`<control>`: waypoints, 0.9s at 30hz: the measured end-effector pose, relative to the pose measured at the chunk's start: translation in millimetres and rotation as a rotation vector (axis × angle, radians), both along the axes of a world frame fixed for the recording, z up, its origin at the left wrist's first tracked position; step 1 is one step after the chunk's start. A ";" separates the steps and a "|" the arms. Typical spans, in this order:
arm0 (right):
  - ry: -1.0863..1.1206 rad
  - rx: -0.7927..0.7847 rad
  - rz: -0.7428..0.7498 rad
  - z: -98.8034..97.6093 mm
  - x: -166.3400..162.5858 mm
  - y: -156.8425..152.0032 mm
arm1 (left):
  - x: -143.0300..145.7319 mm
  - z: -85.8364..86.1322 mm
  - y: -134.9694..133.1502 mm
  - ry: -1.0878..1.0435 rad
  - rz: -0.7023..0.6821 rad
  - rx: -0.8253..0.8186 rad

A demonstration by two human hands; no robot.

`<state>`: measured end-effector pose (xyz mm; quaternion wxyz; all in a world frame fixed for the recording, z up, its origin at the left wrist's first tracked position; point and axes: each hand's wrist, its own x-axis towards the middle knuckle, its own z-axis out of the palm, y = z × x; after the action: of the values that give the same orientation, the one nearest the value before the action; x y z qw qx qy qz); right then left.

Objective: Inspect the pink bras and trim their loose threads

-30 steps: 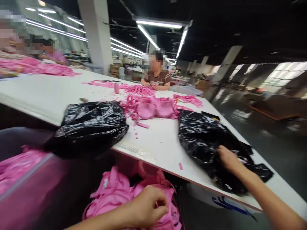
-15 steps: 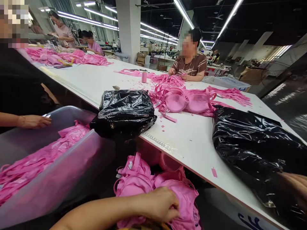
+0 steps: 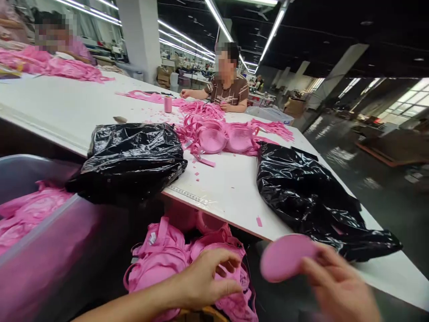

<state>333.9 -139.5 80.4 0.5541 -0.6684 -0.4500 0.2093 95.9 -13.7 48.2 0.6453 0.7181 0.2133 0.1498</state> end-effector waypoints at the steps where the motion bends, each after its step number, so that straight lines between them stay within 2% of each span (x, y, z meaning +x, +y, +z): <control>1: 0.140 -0.004 0.087 -9.1 -22.2 11.6 | 1.8 2.1 -1.4 -0.065 0.001 -0.113; 4: 0.445 -0.080 0.256 -35.0 -71.5 40.7 | 2.3 -1.4 -4.2 -0.134 0.083 -0.338; 7: 0.484 -0.128 0.416 -56.3 -84.0 49.3 | -10.4 -12.1 0.4 0.042 0.211 -0.476; 10: 0.232 -0.056 0.555 -70.6 -73.7 51.3 | -29.9 -16.9 10.2 0.096 0.213 -0.606; 13: -0.165 0.015 0.677 -72.7 -66.9 59.2 | -42.7 -16.3 19.4 0.059 0.114 -0.711; 15: -0.318 0.062 0.759 -69.9 -68.4 67.1 | -45.3 -16.4 23.6 0.033 0.035 -0.752; 17: -0.367 0.094 0.768 -68.0 -71.5 73.5 | -45.1 -18.4 26.0 0.004 0.056 -0.716; 21: -0.436 0.144 0.666 -72.8 -74.2 75.3 | -45.7 -26.4 25.8 -0.057 0.240 -0.450; 23: -0.459 0.164 0.664 -76.2 -74.8 73.0 | -47.7 -30.4 23.1 -0.059 0.250 -0.364; 27: -0.443 0.169 0.718 -76.6 -80.1 70.9 | -50.6 -33.8 16.5 0.005 0.200 -0.413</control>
<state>253.8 -68.5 3.8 0.3890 -0.4505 -0.7776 0.2027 45.3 2.7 14.4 0.7599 0.5465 0.3111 0.1647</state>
